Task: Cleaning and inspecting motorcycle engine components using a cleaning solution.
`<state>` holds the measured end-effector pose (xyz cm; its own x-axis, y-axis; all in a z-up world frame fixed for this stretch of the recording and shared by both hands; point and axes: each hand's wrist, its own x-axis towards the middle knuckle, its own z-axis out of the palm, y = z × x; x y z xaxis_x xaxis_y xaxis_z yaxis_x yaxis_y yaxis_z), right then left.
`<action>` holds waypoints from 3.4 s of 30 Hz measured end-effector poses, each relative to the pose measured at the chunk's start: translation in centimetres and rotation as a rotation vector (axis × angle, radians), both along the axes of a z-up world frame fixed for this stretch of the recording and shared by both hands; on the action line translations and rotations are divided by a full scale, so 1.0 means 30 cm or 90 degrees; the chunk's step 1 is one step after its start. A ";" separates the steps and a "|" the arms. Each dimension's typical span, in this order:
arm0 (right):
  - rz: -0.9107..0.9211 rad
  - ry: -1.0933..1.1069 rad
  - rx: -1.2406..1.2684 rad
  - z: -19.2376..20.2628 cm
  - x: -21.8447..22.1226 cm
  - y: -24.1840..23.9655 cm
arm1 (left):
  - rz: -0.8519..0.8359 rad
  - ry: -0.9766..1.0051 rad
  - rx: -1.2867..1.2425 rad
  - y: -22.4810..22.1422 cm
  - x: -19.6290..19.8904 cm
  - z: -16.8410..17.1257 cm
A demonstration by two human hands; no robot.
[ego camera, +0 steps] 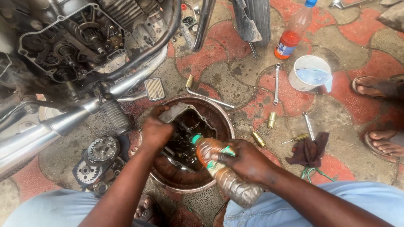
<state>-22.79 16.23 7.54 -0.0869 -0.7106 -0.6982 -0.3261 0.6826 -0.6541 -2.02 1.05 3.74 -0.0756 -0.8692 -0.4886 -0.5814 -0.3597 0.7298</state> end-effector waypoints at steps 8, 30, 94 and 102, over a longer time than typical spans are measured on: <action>0.038 0.020 -0.139 -0.114 -0.053 0.019 | -0.051 -0.041 -0.237 0.031 0.019 -0.009; 0.048 -0.023 -0.004 -0.005 0.033 0.062 | 0.029 0.040 -0.092 0.022 0.050 0.032; 0.036 -0.006 -0.078 -0.264 0.004 0.150 | 0.206 -0.013 -0.119 0.127 0.039 0.066; 0.061 0.185 -0.006 -0.286 -0.056 0.124 | -0.159 -0.277 -0.178 0.141 0.010 -0.008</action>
